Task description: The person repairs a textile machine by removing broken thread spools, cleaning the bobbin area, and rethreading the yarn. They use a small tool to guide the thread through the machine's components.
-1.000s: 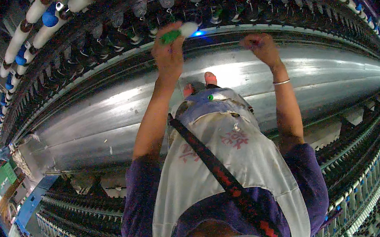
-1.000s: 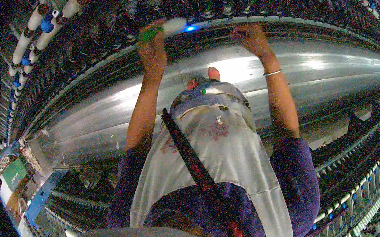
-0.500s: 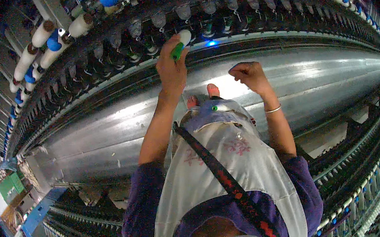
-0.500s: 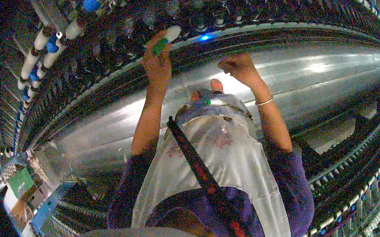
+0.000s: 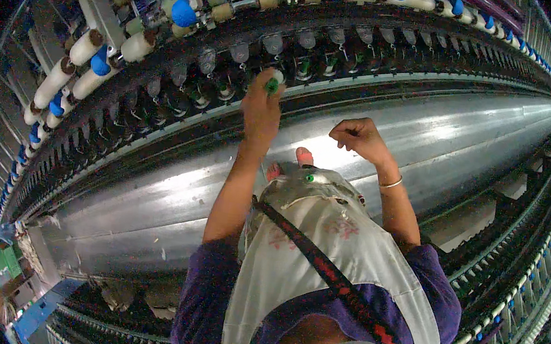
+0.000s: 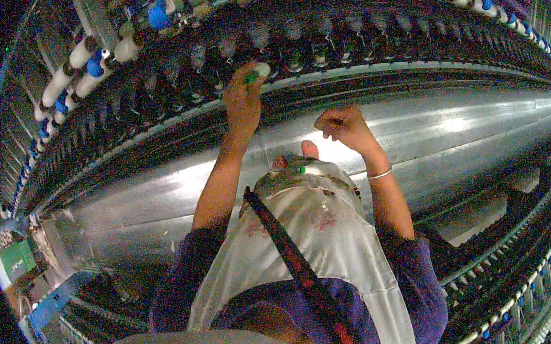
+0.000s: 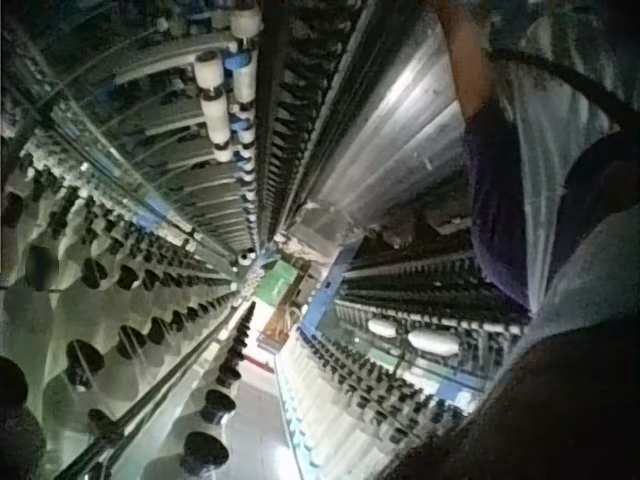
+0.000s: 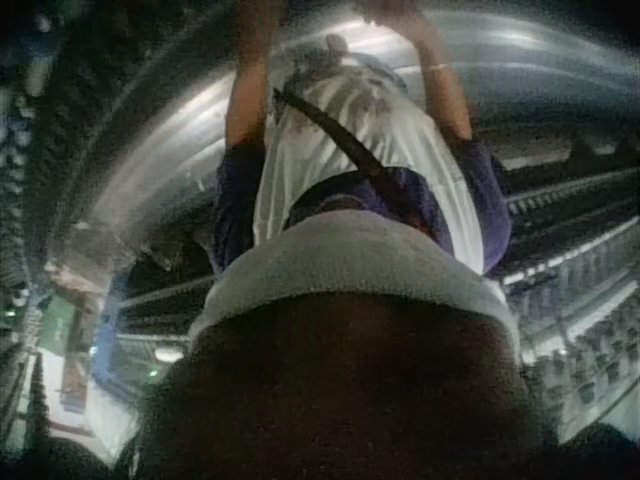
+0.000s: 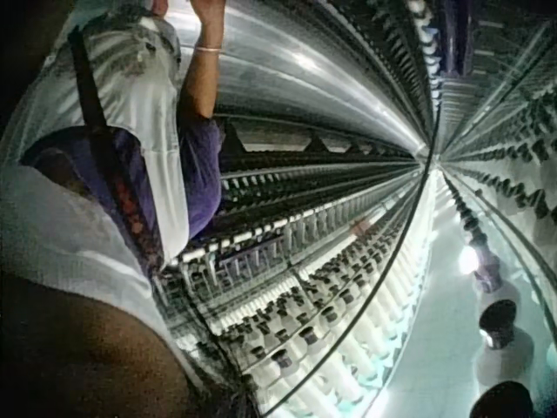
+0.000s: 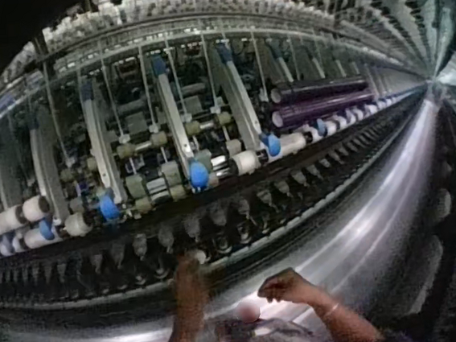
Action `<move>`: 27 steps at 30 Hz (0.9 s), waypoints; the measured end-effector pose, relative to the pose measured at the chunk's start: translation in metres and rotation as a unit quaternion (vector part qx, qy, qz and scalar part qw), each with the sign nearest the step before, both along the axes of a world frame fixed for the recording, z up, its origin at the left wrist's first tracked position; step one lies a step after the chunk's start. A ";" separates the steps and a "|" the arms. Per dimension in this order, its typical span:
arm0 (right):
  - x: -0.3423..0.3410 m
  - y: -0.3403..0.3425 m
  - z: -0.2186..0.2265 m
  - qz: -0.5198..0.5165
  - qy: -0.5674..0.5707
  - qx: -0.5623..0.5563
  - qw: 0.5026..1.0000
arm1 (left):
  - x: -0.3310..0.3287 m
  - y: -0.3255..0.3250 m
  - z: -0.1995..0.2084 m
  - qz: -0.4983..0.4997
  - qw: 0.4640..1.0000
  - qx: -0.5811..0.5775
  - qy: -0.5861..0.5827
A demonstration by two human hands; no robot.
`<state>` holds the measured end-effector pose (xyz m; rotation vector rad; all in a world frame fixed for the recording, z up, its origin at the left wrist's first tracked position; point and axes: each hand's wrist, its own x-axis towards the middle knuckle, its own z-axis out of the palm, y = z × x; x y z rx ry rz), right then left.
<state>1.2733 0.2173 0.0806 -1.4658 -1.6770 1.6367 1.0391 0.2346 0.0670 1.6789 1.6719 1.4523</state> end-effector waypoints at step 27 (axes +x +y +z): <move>-0.117 0.110 0.152 -0.041 0.247 0.168 0.954 | 0.038 0.045 -0.120 0.039 0.995 -0.076 0.045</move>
